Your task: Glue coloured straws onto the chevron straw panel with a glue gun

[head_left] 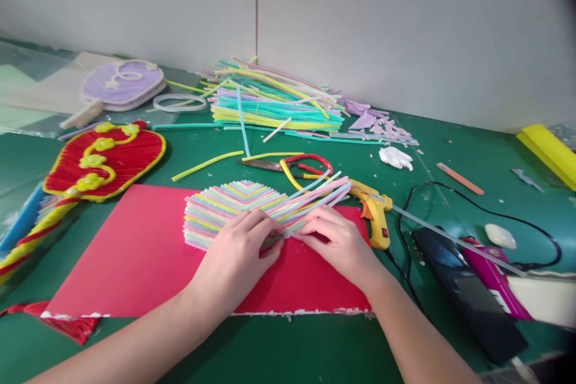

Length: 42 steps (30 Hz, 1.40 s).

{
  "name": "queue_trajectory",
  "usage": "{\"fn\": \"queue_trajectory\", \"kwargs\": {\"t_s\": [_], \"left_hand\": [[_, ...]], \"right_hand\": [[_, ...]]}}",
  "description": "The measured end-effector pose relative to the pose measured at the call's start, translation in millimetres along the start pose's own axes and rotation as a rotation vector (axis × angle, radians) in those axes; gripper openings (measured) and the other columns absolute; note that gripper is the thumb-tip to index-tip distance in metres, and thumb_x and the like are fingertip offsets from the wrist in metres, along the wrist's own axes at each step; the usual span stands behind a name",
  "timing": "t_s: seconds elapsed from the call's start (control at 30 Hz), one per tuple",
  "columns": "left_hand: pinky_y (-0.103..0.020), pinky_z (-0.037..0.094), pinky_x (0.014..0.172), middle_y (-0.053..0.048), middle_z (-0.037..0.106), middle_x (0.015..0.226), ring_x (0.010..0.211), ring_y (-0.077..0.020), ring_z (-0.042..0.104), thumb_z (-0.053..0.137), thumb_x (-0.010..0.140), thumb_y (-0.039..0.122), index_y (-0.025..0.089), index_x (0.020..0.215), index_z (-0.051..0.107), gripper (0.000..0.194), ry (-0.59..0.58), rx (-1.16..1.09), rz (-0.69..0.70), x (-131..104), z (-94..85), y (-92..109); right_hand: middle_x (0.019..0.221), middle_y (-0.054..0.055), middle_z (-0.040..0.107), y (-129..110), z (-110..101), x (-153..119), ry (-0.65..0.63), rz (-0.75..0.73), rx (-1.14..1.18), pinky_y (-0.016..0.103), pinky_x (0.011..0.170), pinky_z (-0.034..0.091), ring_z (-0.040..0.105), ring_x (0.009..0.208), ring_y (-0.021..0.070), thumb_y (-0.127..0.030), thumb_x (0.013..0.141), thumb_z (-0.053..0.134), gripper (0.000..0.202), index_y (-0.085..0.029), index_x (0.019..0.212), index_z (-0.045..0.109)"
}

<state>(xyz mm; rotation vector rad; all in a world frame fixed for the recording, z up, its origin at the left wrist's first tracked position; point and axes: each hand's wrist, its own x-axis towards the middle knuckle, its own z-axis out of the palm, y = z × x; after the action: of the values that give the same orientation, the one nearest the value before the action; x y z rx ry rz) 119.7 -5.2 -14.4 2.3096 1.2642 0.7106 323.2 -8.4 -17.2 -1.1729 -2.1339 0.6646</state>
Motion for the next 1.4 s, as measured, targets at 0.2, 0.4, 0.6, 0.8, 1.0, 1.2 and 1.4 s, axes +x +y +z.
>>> {"fn": "queue_trajectory", "kwargs": {"t_s": [0.2, 0.4, 0.6, 0.8, 1.0, 1.2, 1.4], "left_hand": [[-0.030, 0.049, 0.070, -0.002, 0.063, 0.086, 0.079, -0.0178, 0.060, 0.052, 0.087, 0.017, 0.020, 0.086, 0.061, 0.010, 0.003, -0.010, 0.005, 0.2, 2.0, -1.4], [-0.029, 0.048, 0.070, -0.002, 0.063, 0.084, 0.078, -0.0174, 0.059, 0.053, 0.087, 0.016, 0.019, 0.085, 0.062, 0.010, 0.021, -0.025, 0.021, 1.3, 1.3, -0.8], [-0.029, 0.048, 0.069, -0.002, 0.063, 0.084, 0.078, -0.0172, 0.059, 0.053, 0.086, 0.014, 0.018, 0.086, 0.062, 0.009, 0.023, -0.024, 0.019, 0.1, 1.5, -1.8], [-0.029, 0.048, 0.071, -0.002, 0.063, 0.085, 0.079, -0.0169, 0.059, 0.054, 0.086, 0.014, 0.018, 0.086, 0.061, 0.009, 0.025, -0.029, 0.024, -0.9, 2.3, -3.2], [-0.030, 0.048, 0.070, -0.002, 0.063, 0.085, 0.079, -0.0172, 0.059, 0.053, 0.086, 0.014, 0.018, 0.086, 0.062, 0.010, 0.023, -0.034, 0.021, 0.0, 1.2, -1.3], [-0.031, 0.049, 0.070, -0.003, 0.064, 0.086, 0.080, -0.0184, 0.060, 0.054, 0.086, 0.015, 0.018, 0.087, 0.063, 0.009, 0.016, -0.040, 0.016, -0.1, 0.3, -1.4], [-0.032, 0.050, 0.070, -0.003, 0.064, 0.086, 0.079, -0.0185, 0.059, 0.053, 0.087, 0.016, 0.018, 0.086, 0.063, 0.010, 0.012, -0.030, 0.015, 0.1, 0.3, -0.5]], "right_hand": [[0.082, 0.002, 0.059, -1.3, -1.3, 0.4, -0.001, -0.006, 0.001, 0.027, 0.073, 0.046, 0.056, 0.081, 0.0141, -0.020, 0.090, 0.055, 0.011, -0.020, 0.081, 0.061], [0.082, 0.002, 0.058, -0.7, -0.3, 0.5, -0.002, -0.012, 0.008, 0.026, 0.073, 0.046, 0.055, 0.081, 0.0135, -0.017, 0.089, 0.057, 0.010, -0.019, 0.080, 0.060], [0.082, 0.002, 0.058, -1.1, -0.6, 0.3, 0.000, -0.010, 0.003, 0.026, 0.073, 0.046, 0.055, 0.081, 0.0134, -0.016, 0.089, 0.057, 0.010, -0.019, 0.080, 0.060], [0.082, 0.002, 0.058, -1.7, -0.3, 0.3, -0.004, -0.011, 0.000, 0.026, 0.073, 0.046, 0.055, 0.081, 0.0134, -0.015, 0.089, 0.057, 0.009, -0.019, 0.080, 0.059], [0.082, 0.002, 0.059, -0.2, -3.0, -0.5, 0.004, 0.002, 0.017, 0.026, 0.074, 0.046, 0.055, 0.081, 0.0130, -0.017, 0.089, 0.058, 0.009, -0.019, 0.081, 0.062], [0.083, 0.002, 0.060, 2.1, -6.8, -0.2, 0.035, 0.020, 0.006, 0.027, 0.075, 0.048, 0.057, 0.082, 0.0139, -0.019, 0.089, 0.058, 0.009, -0.019, 0.082, 0.064], [0.081, 0.003, 0.060, 3.6, -10.1, 0.5, 0.077, 0.002, -0.038, 0.028, 0.076, 0.048, 0.057, 0.082, 0.0146, -0.019, 0.089, 0.058, 0.010, -0.020, 0.082, 0.065]]}}
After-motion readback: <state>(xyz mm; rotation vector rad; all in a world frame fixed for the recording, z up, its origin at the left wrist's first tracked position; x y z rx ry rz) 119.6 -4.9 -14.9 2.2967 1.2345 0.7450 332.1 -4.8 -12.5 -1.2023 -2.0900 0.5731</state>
